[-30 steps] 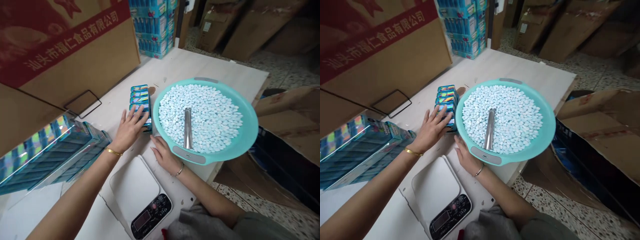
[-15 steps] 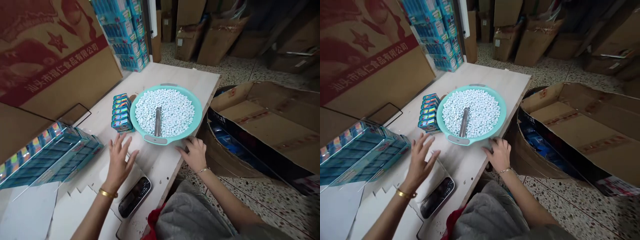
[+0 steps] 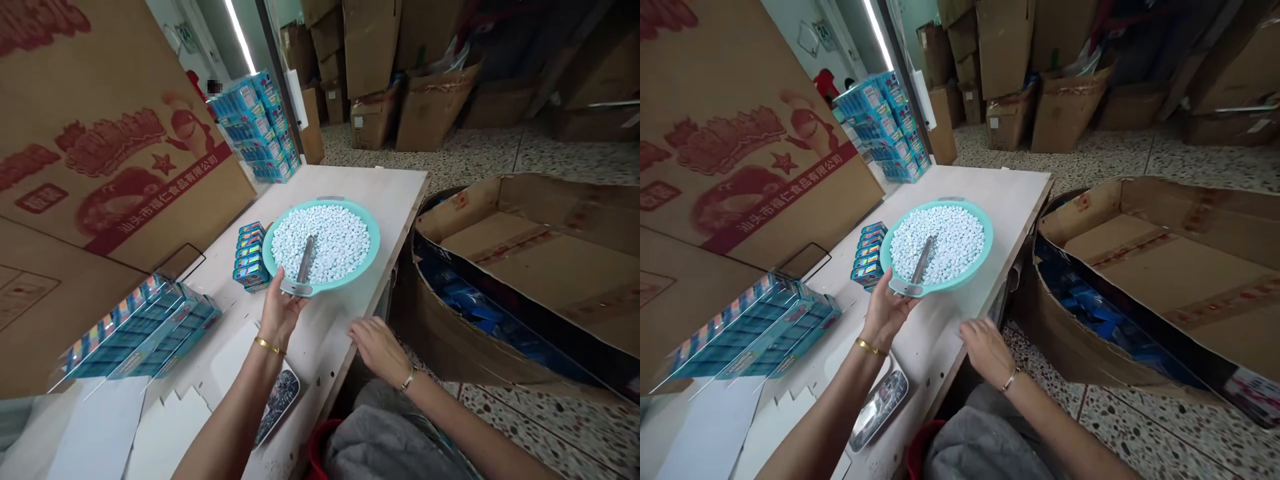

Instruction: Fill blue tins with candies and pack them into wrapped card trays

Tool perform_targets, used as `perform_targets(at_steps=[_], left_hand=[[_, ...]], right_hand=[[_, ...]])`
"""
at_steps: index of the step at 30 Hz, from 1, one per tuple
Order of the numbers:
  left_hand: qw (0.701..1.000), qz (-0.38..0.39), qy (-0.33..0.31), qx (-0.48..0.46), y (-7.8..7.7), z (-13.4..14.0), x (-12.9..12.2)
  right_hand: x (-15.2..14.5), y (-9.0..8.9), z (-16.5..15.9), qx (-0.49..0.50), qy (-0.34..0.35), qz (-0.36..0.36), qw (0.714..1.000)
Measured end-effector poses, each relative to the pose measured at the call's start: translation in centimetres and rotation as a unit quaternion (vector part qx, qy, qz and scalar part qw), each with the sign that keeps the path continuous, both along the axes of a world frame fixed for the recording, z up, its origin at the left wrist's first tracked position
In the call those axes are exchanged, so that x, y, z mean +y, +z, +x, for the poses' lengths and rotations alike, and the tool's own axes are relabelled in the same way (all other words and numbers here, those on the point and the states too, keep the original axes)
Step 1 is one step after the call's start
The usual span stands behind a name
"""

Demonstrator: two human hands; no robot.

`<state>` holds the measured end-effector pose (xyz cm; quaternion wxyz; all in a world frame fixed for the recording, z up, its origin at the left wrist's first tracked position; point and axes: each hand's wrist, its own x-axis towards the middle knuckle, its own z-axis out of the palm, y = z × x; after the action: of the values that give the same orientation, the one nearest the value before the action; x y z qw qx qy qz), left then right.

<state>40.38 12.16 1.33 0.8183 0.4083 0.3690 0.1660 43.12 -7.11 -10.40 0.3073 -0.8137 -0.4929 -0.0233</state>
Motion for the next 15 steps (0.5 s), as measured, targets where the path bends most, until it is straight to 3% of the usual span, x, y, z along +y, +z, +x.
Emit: perform_targets(at_steps=[3,5,7,10,12,15], left_hand=[[0.998,0.016,-0.051,-0.014,-0.6,0.2,2.0],[0.993,0.06,-0.1,0.003,-1.2,-0.6,2.3],[0.976,0.16,-0.132,0.059,-1.8,-2.4,1.4],[0.905,0.368,-0.173,0.122,-2.6,-6.4,-0.7],[0.863,0.462,-0.156,0.131,-3.1,-8.8,-0.9],[0.848,0.496,-0.03,0.186,-3.5,-11.6,1.9]], right_hand=[[-1.0,1.2,-2.6,0.081,0.04,0.055,0.994],[-1.3,2.1,-3.8,0.135,0.026,0.097,0.986],[-1.3,2.9,-4.5,0.187,-0.011,0.139,0.972],[-1.3,3.9,-4.7,0.264,-0.051,0.181,0.946],[-1.2,4.3,-4.6,0.279,-0.049,0.184,0.941],[-0.5,4.1,-4.5,0.246,-0.018,0.156,0.956]])
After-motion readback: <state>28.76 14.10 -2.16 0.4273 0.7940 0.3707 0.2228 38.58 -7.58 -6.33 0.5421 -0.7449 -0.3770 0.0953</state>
